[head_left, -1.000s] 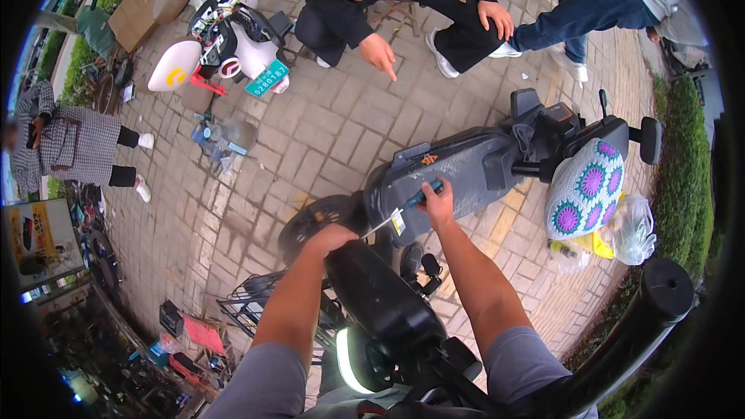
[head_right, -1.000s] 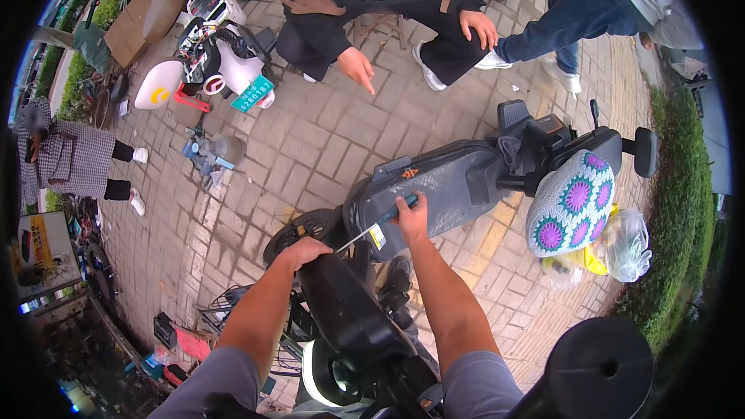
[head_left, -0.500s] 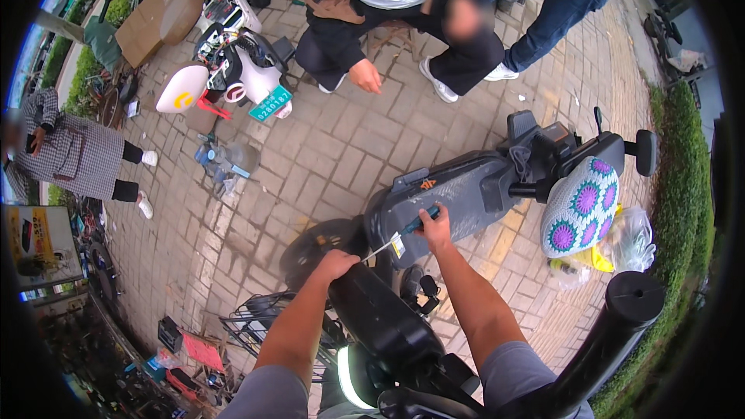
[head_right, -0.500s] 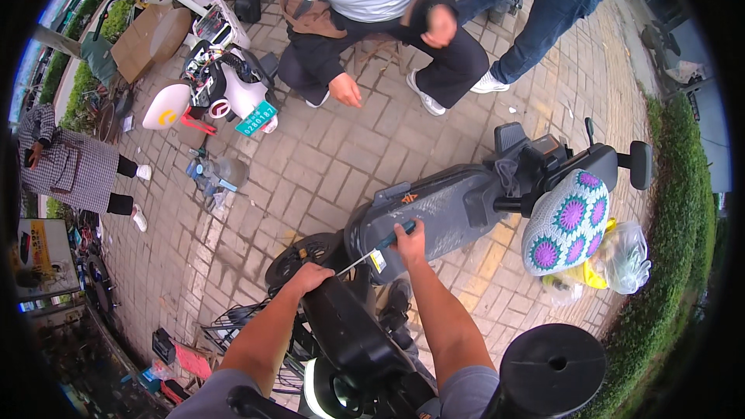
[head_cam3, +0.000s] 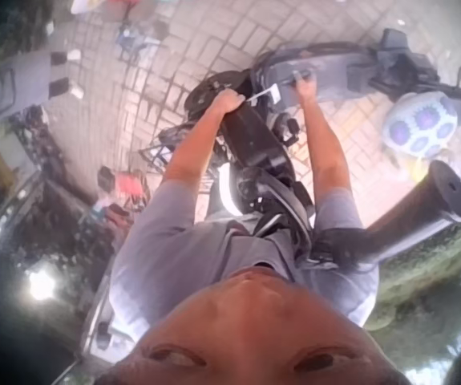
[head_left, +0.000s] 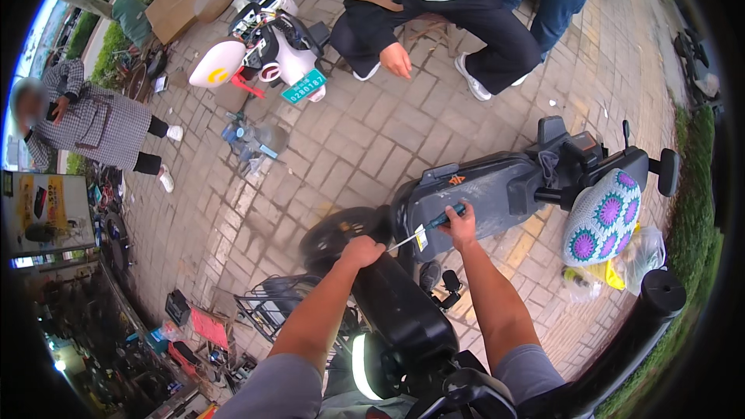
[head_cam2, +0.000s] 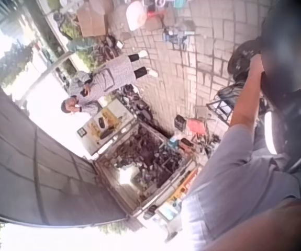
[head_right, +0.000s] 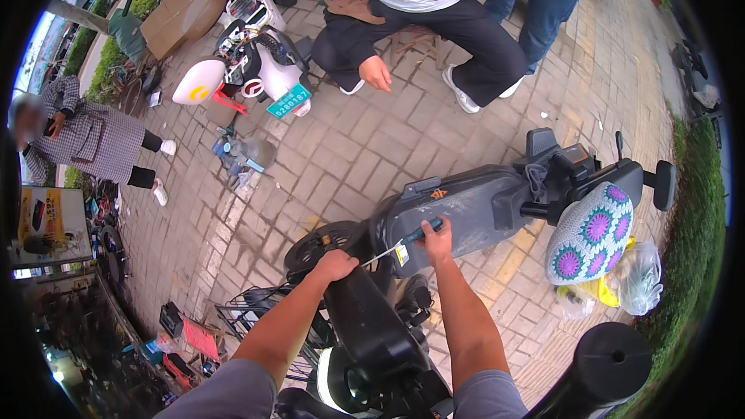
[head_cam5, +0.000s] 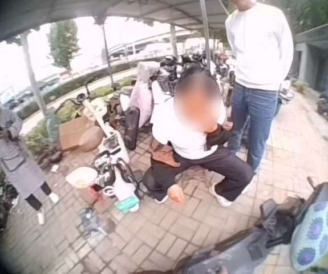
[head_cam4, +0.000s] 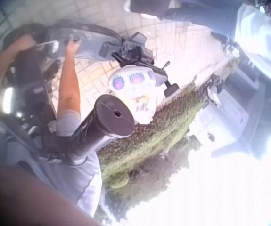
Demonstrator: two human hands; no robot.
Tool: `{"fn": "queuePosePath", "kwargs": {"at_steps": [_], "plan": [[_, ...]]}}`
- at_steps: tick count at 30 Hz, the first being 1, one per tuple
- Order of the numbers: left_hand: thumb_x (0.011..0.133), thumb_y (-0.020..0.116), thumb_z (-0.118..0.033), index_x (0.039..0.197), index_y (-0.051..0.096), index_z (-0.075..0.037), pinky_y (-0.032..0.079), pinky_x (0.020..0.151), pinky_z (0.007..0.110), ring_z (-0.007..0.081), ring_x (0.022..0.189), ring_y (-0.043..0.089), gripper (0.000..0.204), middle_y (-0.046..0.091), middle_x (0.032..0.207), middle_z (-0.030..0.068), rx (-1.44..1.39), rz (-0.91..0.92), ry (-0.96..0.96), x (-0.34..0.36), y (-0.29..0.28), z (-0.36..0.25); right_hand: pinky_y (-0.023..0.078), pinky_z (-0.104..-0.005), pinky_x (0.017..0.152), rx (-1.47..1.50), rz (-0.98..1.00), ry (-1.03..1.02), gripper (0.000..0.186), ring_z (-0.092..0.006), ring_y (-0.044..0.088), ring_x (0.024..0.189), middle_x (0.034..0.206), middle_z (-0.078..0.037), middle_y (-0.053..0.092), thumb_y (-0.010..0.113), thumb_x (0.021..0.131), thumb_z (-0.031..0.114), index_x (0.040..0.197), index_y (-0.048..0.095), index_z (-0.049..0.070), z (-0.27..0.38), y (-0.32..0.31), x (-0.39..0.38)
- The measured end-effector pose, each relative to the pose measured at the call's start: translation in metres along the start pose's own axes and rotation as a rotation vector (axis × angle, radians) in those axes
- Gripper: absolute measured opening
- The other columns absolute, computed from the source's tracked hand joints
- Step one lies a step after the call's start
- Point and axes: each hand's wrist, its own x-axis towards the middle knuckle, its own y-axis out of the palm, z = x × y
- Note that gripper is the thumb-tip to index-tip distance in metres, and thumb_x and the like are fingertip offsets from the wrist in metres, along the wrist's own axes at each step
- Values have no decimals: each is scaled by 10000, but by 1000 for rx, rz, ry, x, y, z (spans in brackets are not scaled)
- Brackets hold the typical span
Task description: The person repairs an electric scooter by connecting wires under the handlebar display, securing the front panel, and tightening screws with a screwdriver. The person also adjusts the front light and ensures the panel is properly aligned.
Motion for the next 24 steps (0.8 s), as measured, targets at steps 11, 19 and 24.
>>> {"fn": "queuePosePath", "kwargs": {"at_steps": [11, 19, 24], "plan": [[804, 552, -501, 1050, 668, 21, 427, 975, 395, 361, 1118, 575, 588, 628, 1155, 226, -137, -101, -204, 18, 28, 48, 579, -395, 590, -5, 43, 38, 553, -213, 631, 698, 988, -110, 543, 657, 875, 150, 1327, 342, 92, -8, 12, -8], [796, 585, -509, 1079, 659, 26, 438, 920, 353, 304, 1073, 609, 609, 654, 1128, 193, -505, 115, -282, -1, 11, 48, 570, -428, 657, -128, 22, 300, 622, -246, 621, 764, 1024, -135, 530, 639, 880, 147, 1396, 293, 110, -1, 12, -3], [801, 603, -368, 1027, 683, 30, 443, 853, 357, 261, 947, 618, 465, 672, 1035, 152, -636, 67, -307, 13, 27, 62, 561, -449, 716, 112, 172, 302, 610, -245, 607, 823, 1036, -132, 534, 605, 874, 87, 1410, 314, 61, 1, 1, 13]]}}
